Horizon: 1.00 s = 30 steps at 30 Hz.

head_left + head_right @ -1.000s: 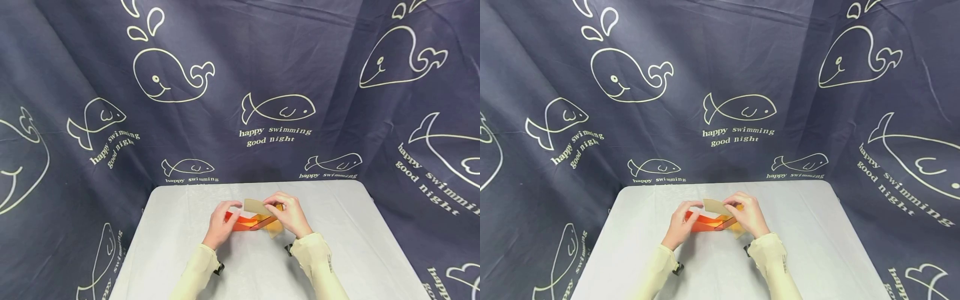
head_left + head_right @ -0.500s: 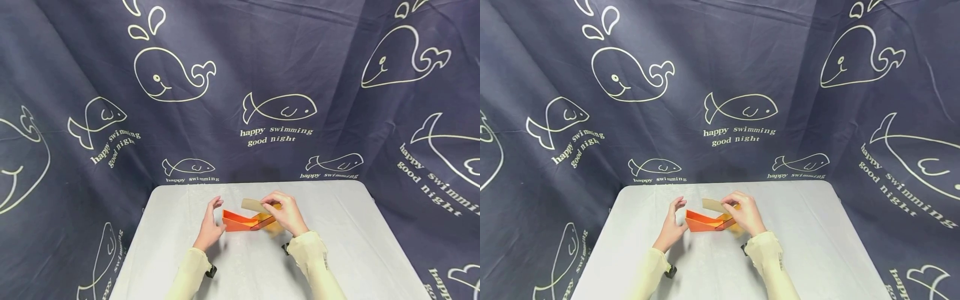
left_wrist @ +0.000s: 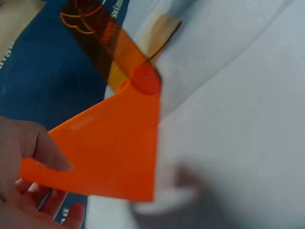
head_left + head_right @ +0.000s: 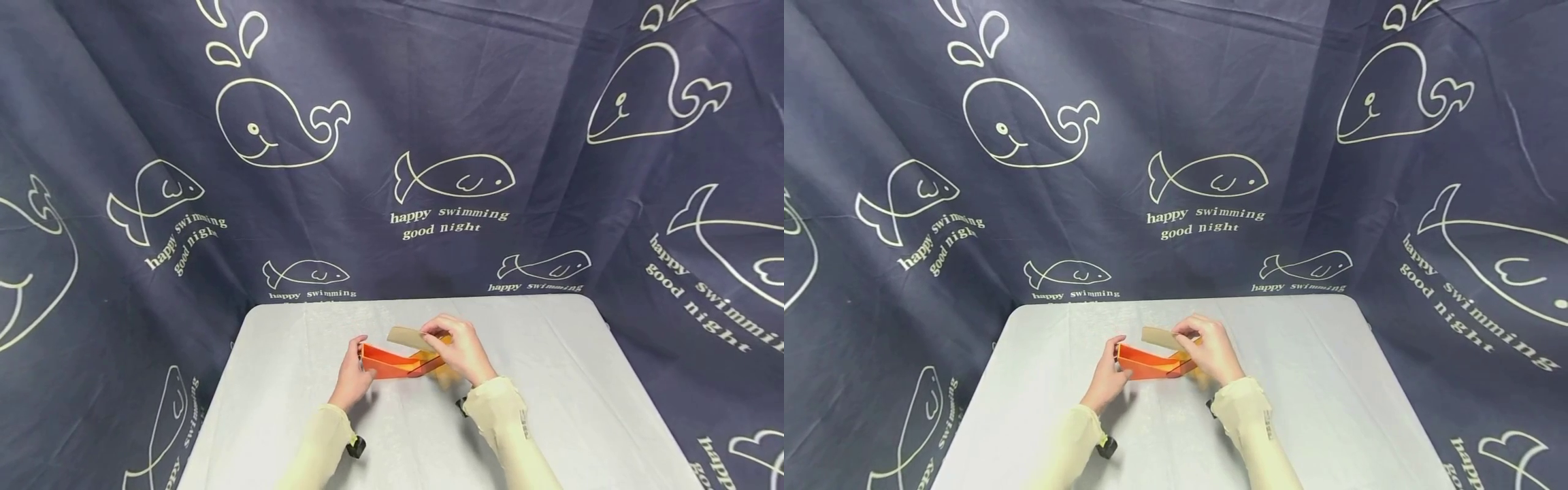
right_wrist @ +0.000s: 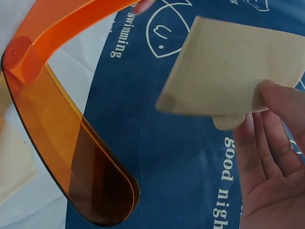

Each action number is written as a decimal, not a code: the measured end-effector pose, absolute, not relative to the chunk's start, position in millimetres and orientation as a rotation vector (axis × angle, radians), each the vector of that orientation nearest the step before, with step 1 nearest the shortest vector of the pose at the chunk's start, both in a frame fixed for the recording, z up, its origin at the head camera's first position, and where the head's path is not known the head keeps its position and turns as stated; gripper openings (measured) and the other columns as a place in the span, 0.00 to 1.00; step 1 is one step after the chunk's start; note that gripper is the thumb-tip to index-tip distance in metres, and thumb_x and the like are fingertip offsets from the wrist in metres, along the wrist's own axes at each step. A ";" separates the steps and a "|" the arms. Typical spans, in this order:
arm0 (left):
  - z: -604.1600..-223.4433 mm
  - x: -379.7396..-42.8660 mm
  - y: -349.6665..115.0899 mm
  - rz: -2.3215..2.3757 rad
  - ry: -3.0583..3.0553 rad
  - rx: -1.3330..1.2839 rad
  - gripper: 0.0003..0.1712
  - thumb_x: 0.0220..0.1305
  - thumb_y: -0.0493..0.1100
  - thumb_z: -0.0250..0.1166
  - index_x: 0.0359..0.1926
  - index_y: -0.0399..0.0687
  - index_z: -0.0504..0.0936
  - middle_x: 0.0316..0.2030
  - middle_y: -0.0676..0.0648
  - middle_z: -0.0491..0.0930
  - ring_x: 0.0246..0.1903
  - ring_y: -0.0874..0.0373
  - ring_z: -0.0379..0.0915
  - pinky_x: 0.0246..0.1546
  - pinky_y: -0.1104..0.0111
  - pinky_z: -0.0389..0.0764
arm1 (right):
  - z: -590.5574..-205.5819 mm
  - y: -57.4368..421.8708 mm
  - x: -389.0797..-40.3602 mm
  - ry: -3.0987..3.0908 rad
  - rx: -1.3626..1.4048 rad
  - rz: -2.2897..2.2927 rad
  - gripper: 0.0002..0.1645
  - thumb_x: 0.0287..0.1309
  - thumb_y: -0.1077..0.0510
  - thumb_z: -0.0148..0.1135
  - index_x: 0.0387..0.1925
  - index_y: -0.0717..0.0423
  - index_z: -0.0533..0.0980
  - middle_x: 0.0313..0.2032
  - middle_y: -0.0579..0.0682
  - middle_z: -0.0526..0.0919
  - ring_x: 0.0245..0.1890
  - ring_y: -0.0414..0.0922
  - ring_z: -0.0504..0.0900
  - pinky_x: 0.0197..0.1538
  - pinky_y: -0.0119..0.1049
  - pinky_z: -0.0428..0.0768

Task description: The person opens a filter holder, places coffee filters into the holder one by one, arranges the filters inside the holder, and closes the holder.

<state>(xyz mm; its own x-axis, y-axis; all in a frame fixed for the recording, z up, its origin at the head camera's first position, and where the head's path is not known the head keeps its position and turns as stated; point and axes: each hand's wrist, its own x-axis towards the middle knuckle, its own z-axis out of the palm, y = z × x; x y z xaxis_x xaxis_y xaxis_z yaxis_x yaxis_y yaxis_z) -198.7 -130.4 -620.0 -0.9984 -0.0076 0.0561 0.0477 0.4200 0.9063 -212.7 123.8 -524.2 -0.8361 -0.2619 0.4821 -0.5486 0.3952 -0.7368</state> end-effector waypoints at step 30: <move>-644.5 -214.0 -105.5 -1.473 -2.577 0.335 0.14 0.49 0.26 0.49 0.36 0.41 0.75 0.32 0.42 0.79 0.35 0.48 0.73 0.45 0.55 0.75 | -543.9 96.4 -219.7 -2.536 0.523 1.339 0.06 0.57 0.63 0.74 0.34 0.49 0.89 0.33 0.46 0.91 0.34 0.40 0.88 0.39 0.34 0.86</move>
